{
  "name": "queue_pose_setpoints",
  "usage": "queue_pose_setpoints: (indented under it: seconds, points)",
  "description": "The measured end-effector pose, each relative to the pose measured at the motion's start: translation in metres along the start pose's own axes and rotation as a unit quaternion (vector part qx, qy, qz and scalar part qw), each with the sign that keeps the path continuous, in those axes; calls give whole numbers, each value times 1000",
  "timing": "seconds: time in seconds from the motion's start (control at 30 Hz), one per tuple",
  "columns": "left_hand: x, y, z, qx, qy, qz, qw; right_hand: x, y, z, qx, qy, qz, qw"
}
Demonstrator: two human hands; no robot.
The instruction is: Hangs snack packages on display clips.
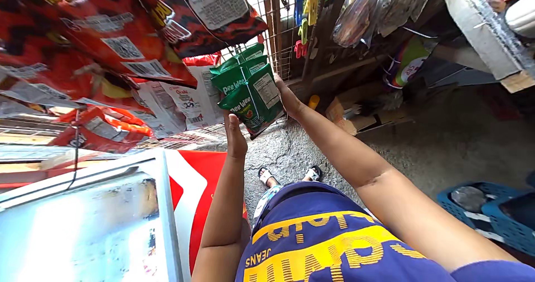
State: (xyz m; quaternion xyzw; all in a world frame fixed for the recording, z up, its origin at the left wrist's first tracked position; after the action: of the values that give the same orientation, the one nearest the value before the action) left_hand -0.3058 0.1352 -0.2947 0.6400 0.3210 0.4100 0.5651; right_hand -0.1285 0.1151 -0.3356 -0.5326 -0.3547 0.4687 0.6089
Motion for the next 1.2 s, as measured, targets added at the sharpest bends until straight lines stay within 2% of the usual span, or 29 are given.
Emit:
queue_pose_setpoints:
  seconds: [0.2, 0.3, 0.4, 0.5, 0.57, 0.6, 0.7, 0.8, 0.87, 0.9, 1.0, 1.13, 1.2]
  points:
    - [13, -9, 12, 45, -37, -24, 998, -7, -25, -28, -135, 110, -40, 984]
    - [24, -11, 11, 92, -8, 5, 996, -1, -24, -29, -122, 112, -38, 985]
    - [21, -6, 9, 106, 20, 35, 994, -6, -18, -32, -116, 106, 0, 988]
    - [4, -15, 2, 118, 7, -15, 993, -26, 0, -42, -110, 114, 17, 987]
    - [-7, -20, -2, 105, 13, -31, 994, -48, 23, -55, -101, 125, 0, 987]
    - [-13, -17, -3, 87, 17, -22, 996, -64, 45, -62, -95, 120, 28, 988]
    - [-49, -18, -11, 97, 37, 44, 994, -137, 141, -77, -121, 50, 198, 971]
    - [-97, -47, -8, 182, 42, 42, 982, -239, 212, -95, -227, -72, 353, 905]
    - [-124, -79, 8, 226, -6, -2, 974, -302, 242, -114, -262, -106, 414, 865]
    - [-137, -94, 18, 239, -47, -20, 970, -328, 245, -122, -256, -100, 431, 859]
    - [-170, -131, 54, 264, -195, -59, 943, -387, 252, -162, -222, -33, 474, 851]
    - [-189, -167, 115, 258, -365, -111, 888, -442, 276, -240, -214, 130, 496, 832]
    - [-192, -170, 148, 269, -456, -96, 843, -468, 275, -272, -190, 228, 501, 813]
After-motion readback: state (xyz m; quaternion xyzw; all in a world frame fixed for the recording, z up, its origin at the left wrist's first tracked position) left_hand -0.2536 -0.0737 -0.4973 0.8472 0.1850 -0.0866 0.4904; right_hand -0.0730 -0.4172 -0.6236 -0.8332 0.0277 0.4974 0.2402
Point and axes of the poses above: each hand's wrist, its own x-axis towards the middle knuckle, its own z-axis out of the palm, y = z × x, the point moved 10 cm from there along x, towards the middle knuckle, and after that the axes turned 1 degree about -y, right-handed, at the moved point
